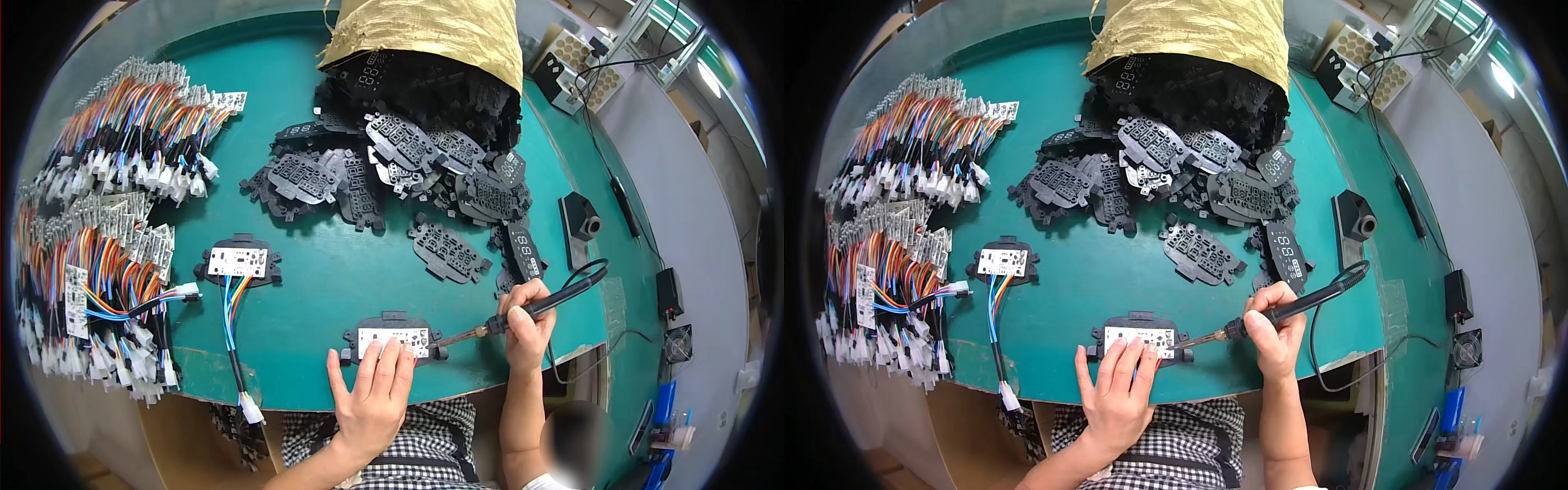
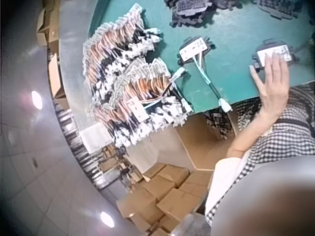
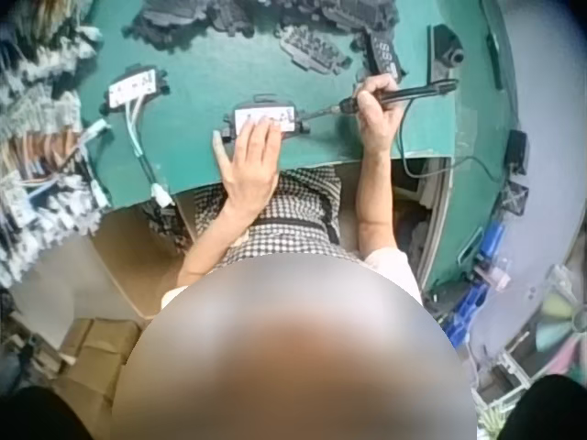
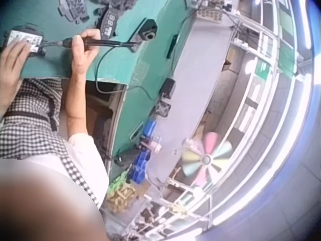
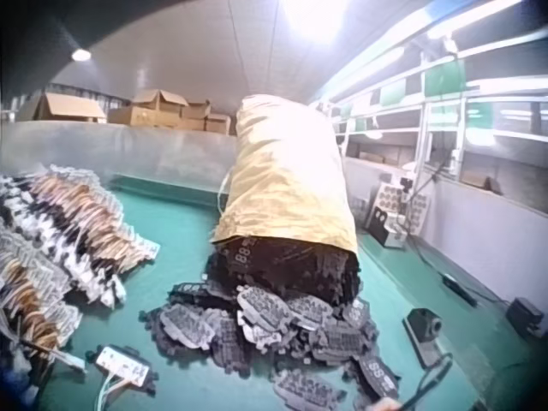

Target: The person solders wires and components onto small circuit boards at a workbench using a soldering iron.

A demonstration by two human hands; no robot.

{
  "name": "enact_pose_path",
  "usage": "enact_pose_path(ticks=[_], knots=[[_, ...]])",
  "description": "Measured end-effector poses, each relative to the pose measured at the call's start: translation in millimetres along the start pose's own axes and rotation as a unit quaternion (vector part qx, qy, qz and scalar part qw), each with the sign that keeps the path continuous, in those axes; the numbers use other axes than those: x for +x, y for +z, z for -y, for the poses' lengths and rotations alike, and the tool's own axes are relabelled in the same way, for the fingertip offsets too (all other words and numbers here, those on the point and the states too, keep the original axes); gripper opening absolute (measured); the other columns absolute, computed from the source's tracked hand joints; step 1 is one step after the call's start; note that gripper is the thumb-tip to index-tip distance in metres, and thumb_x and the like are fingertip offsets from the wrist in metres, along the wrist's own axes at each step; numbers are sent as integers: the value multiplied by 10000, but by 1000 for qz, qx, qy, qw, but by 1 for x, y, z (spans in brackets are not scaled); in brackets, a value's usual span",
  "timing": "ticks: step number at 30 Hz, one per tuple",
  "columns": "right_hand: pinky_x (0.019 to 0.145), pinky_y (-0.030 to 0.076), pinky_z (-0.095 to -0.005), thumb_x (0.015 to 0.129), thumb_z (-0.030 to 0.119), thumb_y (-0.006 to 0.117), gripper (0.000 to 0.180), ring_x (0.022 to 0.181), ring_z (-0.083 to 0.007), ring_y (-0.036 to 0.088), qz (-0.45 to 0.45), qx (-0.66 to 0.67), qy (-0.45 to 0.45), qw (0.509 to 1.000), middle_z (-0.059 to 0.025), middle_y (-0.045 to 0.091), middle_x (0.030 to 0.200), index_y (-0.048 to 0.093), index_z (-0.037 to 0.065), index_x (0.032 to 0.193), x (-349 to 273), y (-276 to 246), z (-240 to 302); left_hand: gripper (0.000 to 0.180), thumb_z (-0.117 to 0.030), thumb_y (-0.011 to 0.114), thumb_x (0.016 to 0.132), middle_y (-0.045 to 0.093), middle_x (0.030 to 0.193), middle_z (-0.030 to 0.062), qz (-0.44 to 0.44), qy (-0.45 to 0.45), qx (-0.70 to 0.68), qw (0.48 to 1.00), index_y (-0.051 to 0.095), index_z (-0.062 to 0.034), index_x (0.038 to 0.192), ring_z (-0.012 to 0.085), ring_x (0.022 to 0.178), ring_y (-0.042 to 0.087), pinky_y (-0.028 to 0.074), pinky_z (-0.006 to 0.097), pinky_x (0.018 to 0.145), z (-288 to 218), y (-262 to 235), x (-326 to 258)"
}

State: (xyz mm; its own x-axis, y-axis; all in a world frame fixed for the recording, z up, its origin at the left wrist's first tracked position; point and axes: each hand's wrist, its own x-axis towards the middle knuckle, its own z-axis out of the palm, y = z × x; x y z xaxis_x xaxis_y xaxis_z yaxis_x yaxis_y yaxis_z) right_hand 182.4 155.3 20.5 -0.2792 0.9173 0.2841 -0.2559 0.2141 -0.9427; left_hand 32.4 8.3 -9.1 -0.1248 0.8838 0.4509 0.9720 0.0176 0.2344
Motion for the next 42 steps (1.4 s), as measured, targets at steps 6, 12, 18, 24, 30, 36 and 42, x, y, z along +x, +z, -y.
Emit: enact_pose_path(ticks=[6, 12, 18, 24, 30, 36, 42], knots=[[459, 297, -214, 717, 101, 602, 202, 514, -80, 377, 25, -5, -3, 1000, -11, 419, 609, 413, 37, 745, -1, -2, -2, 366, -55, 625, 669, 557, 1085, 60, -10, -17, -31, 999, 602, -80, 1033, 225, 1034, 511, 275, 581, 959, -1, 0, 2], [458, 289, -223, 711, 95, 609, 208, 509, -80, 366, 48, -22, -1, 999, -11, 412, 605, 412, 34, 739, -3, 0, -2, 381, -42, 625, 652, 556, 1084, 68, -8, -23, -40, 999, 601, -76, 1030, 231, 1027, 513, 275, 582, 958, 0, -1, 2], [458, 292, -222, 710, 97, 616, 217, 510, -80, 368, 50, -24, -10, 998, -13, 417, 606, 412, 30, 740, -4, 0, -3, 290, -160, 586, 754, 565, 1085, 39, 7, -13, -4, 1000, 613, -116, 1039, 194, 1042, 515, 312, 596, 928, 1, -1, 1], [455, 297, -222, 708, 89, 616, 215, 505, -81, 369, 57, -22, -18, 998, -17, 419, 604, 412, 30, 743, -5, -1, -3, 359, -62, 628, 649, 555, 1083, 72, -17, -20, -39, 999, 600, -79, 1006, 239, 1028, 515, 288, 582, 950, 0, 0, 2], [457, 298, -218, 702, 72, 618, 215, 504, -77, 370, 63, -18, -24, 998, -17, 421, 604, 411, 29, 743, -5, 1, -3, 282, -167, 586, 759, 566, 1085, 39, 1, -19, -11, 1000, 615, -123, 1036, 196, 1039, 518, 312, 598, 929, 1, -1, 1], [442, 279, -235, 708, 200, 663, 311, 457, -82, 314, 36, -51, -20, 998, -9, 398, 558, 393, 45, 725, -5, 4, -2, 279, -171, 585, 758, 563, 1092, 41, 3, -18, -12, 1000, 616, -126, 1032, 198, 1050, 512, 308, 601, 934, 1, -1, 1], [442, 281, -234, 707, 197, 665, 307, 460, -81, 321, 40, -52, -17, 998, -12, 408, 562, 400, 42, 731, -5, 3, -4, 294, -155, 582, 746, 559, 1097, 42, 7, -16, -12, 1000, 612, -125, 1036, 200, 1055, 508, 307, 604, 933, 2, -2, 1]])
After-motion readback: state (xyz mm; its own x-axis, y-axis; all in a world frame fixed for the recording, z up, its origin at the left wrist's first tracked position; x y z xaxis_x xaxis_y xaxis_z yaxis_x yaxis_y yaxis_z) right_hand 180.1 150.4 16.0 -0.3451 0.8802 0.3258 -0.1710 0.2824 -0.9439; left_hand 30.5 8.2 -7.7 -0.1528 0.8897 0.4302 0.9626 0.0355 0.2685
